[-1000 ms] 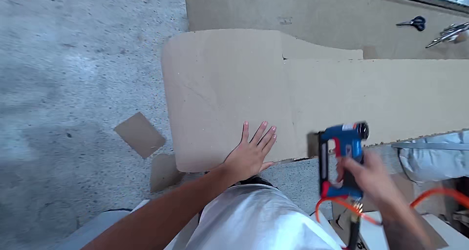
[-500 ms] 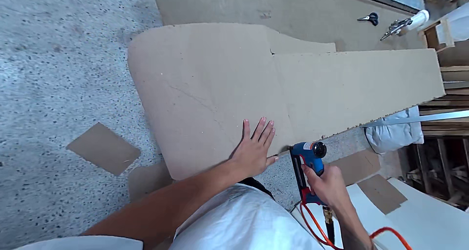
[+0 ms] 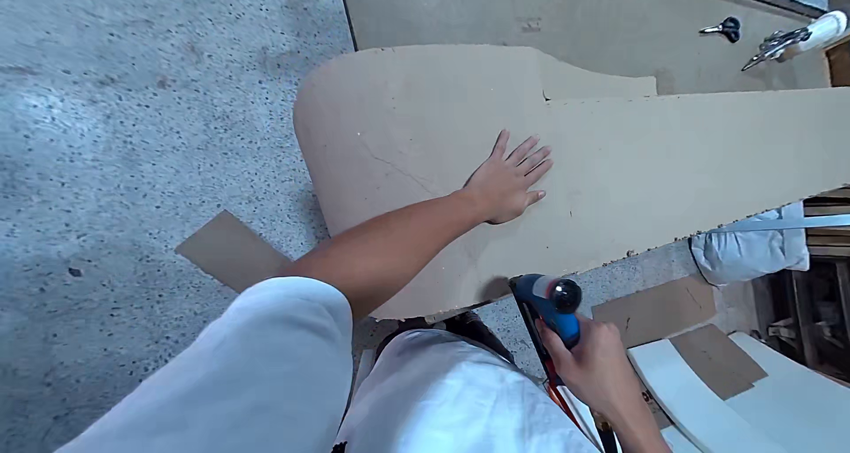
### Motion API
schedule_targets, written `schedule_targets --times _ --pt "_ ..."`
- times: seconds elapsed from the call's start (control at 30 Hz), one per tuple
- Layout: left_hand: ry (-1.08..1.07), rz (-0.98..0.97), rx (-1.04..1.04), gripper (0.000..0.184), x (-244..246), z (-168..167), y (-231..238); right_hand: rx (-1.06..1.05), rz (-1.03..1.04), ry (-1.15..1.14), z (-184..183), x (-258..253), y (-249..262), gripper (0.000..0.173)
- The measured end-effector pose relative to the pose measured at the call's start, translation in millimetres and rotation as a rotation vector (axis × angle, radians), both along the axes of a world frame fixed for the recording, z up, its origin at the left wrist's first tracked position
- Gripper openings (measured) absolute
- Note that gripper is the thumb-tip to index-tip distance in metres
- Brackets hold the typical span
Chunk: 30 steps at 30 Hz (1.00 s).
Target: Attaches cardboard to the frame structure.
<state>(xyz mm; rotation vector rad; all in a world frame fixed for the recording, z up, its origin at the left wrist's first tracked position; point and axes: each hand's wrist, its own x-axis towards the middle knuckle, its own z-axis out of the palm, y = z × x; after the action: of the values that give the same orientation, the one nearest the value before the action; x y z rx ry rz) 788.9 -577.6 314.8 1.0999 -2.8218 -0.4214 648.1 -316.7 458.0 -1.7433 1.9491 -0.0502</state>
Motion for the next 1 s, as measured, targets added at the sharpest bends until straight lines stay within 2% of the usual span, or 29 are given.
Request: schedule_targets --times 0.1,0.13,0.2,0.23,0.27,0.33,0.4,0.47,0.57,0.67,0.77,0.83,0.9,1.0 --pt "0.095 0.001 0.124 0.061 2 5 -13 0.085 -0.019 0.023 -6 12 -22 0.030" --pt "0.253 0.065 0.258 0.057 9 11 -22 0.086 -0.019 0.019 -4 13 -32 0.030" --pt "0.821 0.383 0.550 0.048 34 25 -30 0.083 -0.006 0.002 -3 19 -53 0.031" --pt "1.048 0.600 0.537 0.042 52 36 -30 0.085 0.007 -0.002 -4 23 -67 0.031" --pt "1.178 0.775 0.428 0.038 75 47 -22 0.081 0.028 -0.003 -4 26 -82 0.032" --pt "1.264 0.982 0.218 0.038 122 64 13 0.055 0.068 -0.009 -3 29 -111 0.034" --pt "1.220 1.062 0.141 0.038 147 69 70 0.042 0.101 -0.068 -2 29 -139 0.035" --pt "1.095 1.101 0.170 0.036 144 68 129 0.119 0.159 -0.053 5 40 -184 0.037" --pt "0.806 1.104 0.282 0.036 110 70 193 0.158 0.248 -0.022 9 54 -242 0.038" --pt "0.672 0.902 0.175 0.038 56 67 223 0.143 0.311 -0.024 10 54 -272 0.037" --pt "0.661 0.569 -0.012 0.031 7 47 210 0.128 0.394 -0.030 8 51 -290 0.035" --pt "0.542 0.470 -0.116 0.030 -18 36 186 0.134 0.441 -0.038 8 44 -300 0.036" --pt "0.363 0.589 -0.159 0.032 -29 29 157 0.104 0.442 -0.077 9 26 -309 0.034" --pt "0.050 0.843 -0.051 0.047 -8 27 100 0.071 0.250 -0.250 15 -25 -315 0.033"
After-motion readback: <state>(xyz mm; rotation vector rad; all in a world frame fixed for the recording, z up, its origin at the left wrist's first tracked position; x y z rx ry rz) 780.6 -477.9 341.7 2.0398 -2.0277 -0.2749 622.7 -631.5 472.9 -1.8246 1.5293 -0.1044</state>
